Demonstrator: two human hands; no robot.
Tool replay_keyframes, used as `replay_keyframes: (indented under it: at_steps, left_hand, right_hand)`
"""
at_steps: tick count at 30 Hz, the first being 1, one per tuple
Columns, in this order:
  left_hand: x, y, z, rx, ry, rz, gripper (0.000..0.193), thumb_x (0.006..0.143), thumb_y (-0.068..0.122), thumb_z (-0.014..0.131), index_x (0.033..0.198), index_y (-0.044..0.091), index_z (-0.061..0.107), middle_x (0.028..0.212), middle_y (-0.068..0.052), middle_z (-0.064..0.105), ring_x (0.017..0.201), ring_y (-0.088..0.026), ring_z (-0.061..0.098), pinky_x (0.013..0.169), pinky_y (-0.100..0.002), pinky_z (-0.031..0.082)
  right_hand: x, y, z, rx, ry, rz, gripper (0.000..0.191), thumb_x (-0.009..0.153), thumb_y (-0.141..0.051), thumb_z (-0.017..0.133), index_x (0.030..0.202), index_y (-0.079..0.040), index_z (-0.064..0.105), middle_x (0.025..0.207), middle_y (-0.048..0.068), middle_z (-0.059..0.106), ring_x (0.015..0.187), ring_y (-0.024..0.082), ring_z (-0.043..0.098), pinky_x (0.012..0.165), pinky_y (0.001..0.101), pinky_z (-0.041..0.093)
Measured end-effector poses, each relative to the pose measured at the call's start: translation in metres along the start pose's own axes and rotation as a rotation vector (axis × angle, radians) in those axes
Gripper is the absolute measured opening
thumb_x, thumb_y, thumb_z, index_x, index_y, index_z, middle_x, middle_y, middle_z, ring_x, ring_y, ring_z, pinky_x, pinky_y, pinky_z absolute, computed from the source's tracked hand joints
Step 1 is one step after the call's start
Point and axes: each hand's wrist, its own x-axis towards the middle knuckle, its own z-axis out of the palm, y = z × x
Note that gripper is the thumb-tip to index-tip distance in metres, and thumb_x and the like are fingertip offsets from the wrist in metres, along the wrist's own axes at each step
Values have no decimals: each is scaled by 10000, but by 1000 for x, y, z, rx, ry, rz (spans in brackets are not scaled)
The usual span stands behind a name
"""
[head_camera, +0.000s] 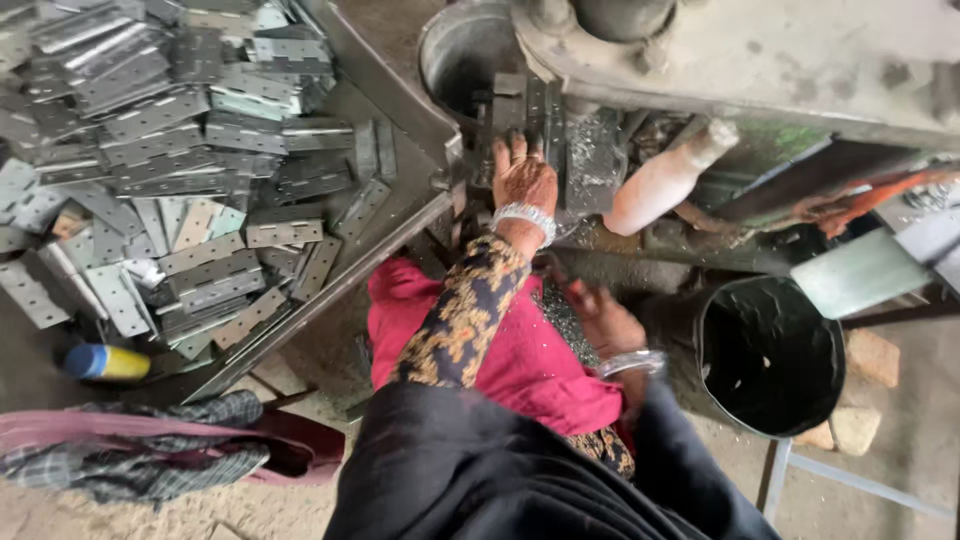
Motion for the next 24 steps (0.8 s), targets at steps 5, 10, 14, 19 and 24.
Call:
replay_keyframes:
  at_steps: [5, 10, 14, 19, 24]
  left_hand:
    - [6, -3, 1, -57, 0, -25, 367, 992, 193, 482, 1247, 65, 714, 1596, -78, 422, 1499, -343, 303, 1195, -588, 148]
    - [3, -6, 0, -117, -120, -13, 453, 989, 181, 416, 1396, 81, 585, 1673, -11, 237, 1532, -326, 206, 1203, -616, 82]
    - [14, -9, -12, -74, -173, -9, 463, 1014, 182, 390, 1433, 77, 555, 1667, -27, 270, 1536, -318, 199, 1211, -630, 56]
    - [29, -8, -19, -39, -154, -22, 465, 1017, 206, 390, 1423, 80, 577, 1649, -41, 311, 1536, -328, 216, 1208, -626, 46]
    - [12, -11, -11, -64, -121, -16, 420, 1079, 202, 380, 1409, 98, 618, 1686, -20, 338, 1582, -286, 237, 1262, -607, 51]
  right_hand:
    - [-4, -3, 3, 335, 96, -84, 467, 978, -512, 413, 1251, -199, 627, 994, 232, 754, 865, 411, 751, 749, 531, 566]
    - [0, -7, -3, 174, -58, 160, 539, 1079, -606, 464, 1256, -111, 585, 1050, 293, 701, 963, 466, 646, 788, 539, 498]
    - [9, 1, -9, -93, 170, -341, 575, 1061, -599, 417, 1334, -117, 571, 1164, 283, 673, 1001, 480, 624, 804, 562, 483]
    - [3, -3, 7, 579, -110, 66, 643, 1051, -656, 453, 1314, -90, 608, 1206, 297, 647, 1119, 510, 565, 913, 602, 444]
    - [-11, -23, -6, 222, 26, 132, 636, 1009, -635, 441, 1322, -91, 549, 1145, 285, 695, 1072, 489, 648, 858, 579, 508]
